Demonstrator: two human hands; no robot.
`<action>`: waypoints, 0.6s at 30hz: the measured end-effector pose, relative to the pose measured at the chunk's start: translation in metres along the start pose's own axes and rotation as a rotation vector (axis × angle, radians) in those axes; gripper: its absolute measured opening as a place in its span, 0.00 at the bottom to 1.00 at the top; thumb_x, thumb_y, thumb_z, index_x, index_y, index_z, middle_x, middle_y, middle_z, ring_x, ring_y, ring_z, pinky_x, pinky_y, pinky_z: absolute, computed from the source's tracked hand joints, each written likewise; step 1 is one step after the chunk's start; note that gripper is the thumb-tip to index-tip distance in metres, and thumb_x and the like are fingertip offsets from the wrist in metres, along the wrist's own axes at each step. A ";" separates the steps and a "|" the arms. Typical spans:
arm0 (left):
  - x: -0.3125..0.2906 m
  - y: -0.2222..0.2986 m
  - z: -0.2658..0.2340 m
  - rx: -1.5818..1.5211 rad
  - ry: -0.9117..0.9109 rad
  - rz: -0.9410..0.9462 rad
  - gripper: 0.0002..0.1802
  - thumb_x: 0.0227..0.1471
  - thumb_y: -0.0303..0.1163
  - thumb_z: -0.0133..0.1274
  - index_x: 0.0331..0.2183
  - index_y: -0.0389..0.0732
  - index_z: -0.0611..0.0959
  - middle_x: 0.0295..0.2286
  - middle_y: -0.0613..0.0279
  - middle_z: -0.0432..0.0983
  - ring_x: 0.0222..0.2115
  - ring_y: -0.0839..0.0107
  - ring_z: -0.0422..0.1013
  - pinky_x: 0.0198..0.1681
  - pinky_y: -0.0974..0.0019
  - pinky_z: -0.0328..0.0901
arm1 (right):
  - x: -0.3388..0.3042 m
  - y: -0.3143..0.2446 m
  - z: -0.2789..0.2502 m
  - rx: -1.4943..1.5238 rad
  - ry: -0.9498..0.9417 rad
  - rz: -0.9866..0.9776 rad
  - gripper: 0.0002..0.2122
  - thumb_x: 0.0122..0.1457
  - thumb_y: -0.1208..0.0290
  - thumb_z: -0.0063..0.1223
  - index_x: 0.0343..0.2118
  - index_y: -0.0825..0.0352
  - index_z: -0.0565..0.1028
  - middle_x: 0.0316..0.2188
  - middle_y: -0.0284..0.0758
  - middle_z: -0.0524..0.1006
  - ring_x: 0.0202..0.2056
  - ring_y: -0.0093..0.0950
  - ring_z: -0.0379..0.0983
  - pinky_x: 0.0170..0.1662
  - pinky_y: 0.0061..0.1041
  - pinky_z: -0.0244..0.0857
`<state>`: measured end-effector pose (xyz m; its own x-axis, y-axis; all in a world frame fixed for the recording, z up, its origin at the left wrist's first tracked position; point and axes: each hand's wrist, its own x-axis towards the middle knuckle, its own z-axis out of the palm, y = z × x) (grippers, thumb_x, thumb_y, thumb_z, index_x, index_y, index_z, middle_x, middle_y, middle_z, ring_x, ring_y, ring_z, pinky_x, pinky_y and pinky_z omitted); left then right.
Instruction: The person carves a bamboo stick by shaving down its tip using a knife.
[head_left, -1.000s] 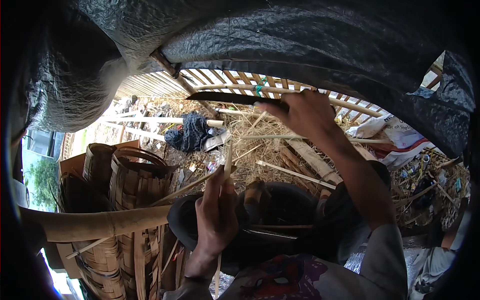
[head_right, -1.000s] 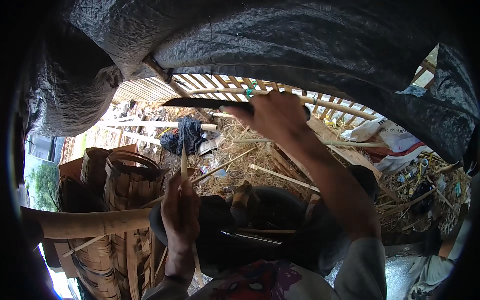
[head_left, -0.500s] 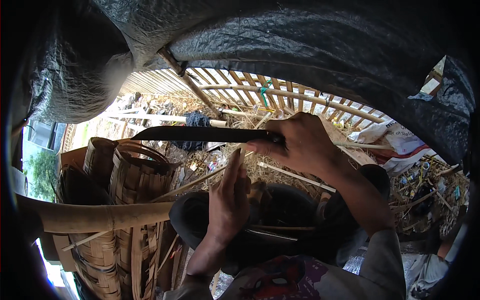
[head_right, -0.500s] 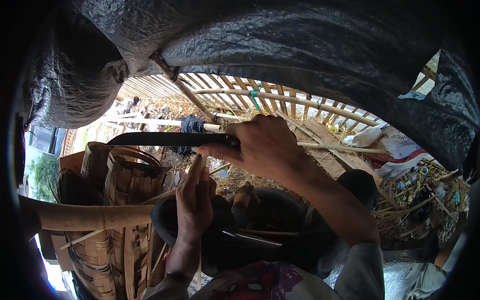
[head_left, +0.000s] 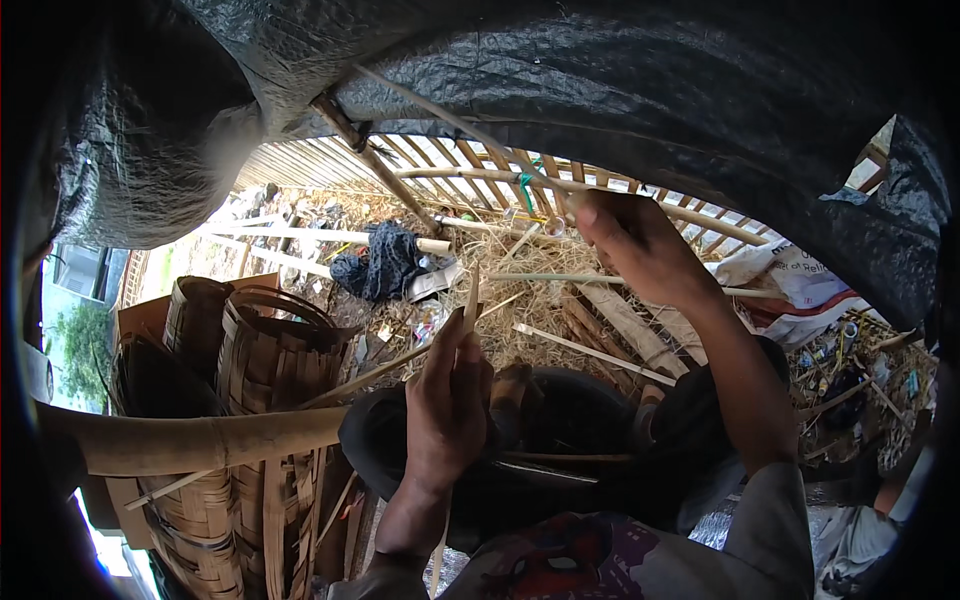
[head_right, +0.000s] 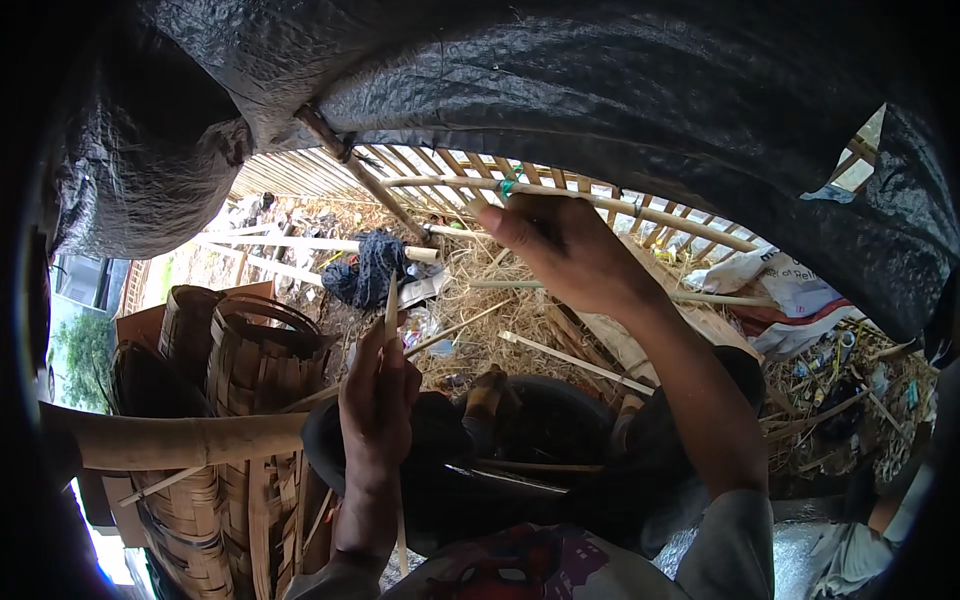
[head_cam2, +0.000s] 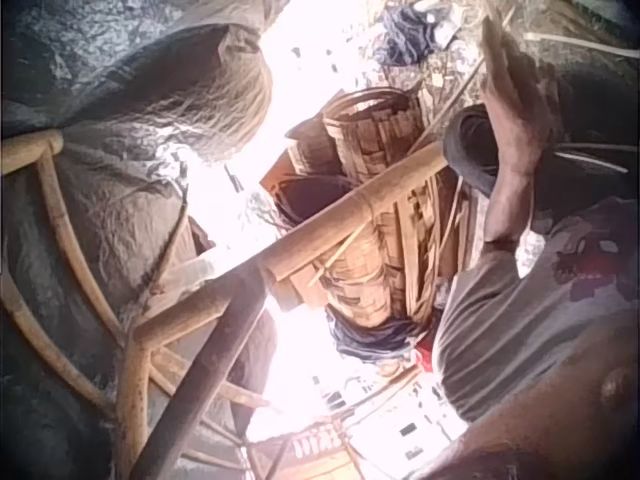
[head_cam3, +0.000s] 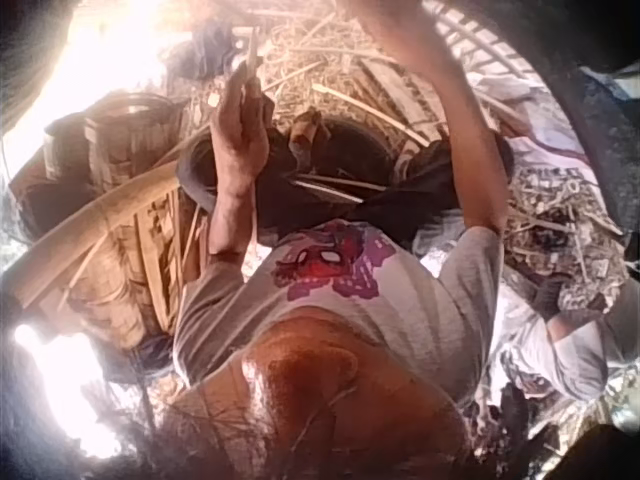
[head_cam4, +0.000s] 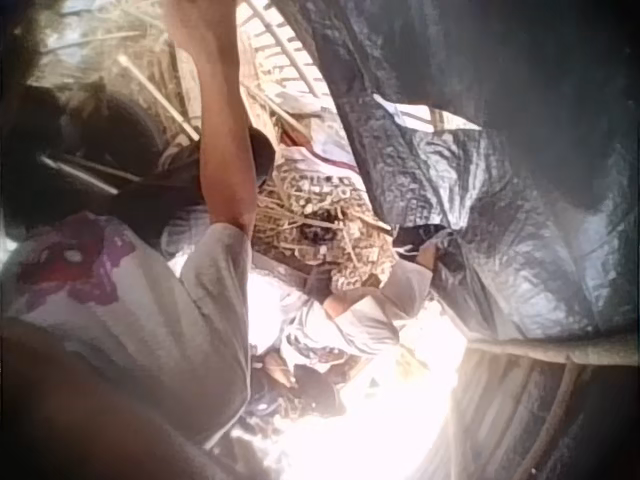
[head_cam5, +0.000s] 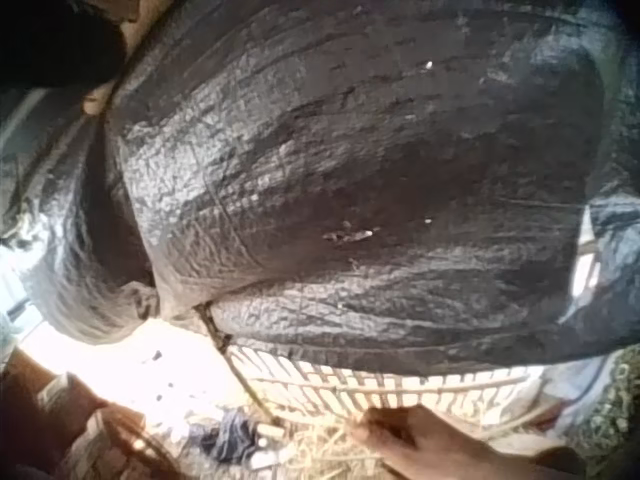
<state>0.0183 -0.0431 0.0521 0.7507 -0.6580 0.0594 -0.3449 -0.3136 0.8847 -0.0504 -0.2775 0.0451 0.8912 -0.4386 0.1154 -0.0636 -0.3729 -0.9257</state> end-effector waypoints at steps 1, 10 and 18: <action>-0.002 0.000 0.000 -0.033 0.010 0.026 0.17 0.58 0.25 0.45 0.49 0.34 0.69 0.16 0.63 0.66 0.16 0.81 0.61 0.19 0.73 0.58 | -0.007 -0.005 0.006 0.032 -0.004 -0.065 0.28 0.61 0.42 0.36 0.17 0.65 0.63 0.09 0.28 0.55 0.15 0.22 0.51 0.23 0.33 0.50; -0.002 0.016 -0.007 -0.380 -0.162 -0.156 0.11 0.60 0.25 0.41 0.44 0.33 0.71 0.20 0.69 0.65 0.20 0.83 0.59 0.22 0.76 0.55 | -0.019 -0.016 0.013 0.109 -0.220 -0.217 0.15 0.61 0.56 0.44 0.30 0.65 0.69 0.15 0.28 0.63 0.17 0.18 0.57 0.22 0.22 0.51; -0.006 0.022 0.007 -0.517 -0.065 -0.296 0.15 0.62 0.38 0.38 0.27 0.40 0.69 0.13 0.74 0.54 0.11 0.85 0.48 0.13 0.77 0.41 | -0.020 -0.009 0.015 -0.096 -0.218 -0.364 0.14 0.54 0.58 0.57 0.30 0.65 0.70 0.16 0.32 0.69 0.18 0.25 0.69 0.24 0.26 0.61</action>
<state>0.0027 -0.0506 0.0679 0.7316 -0.6389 -0.2381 0.2048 -0.1272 0.9705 -0.0606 -0.2531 0.0456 0.9366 -0.0856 0.3397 0.2398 -0.5502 -0.7999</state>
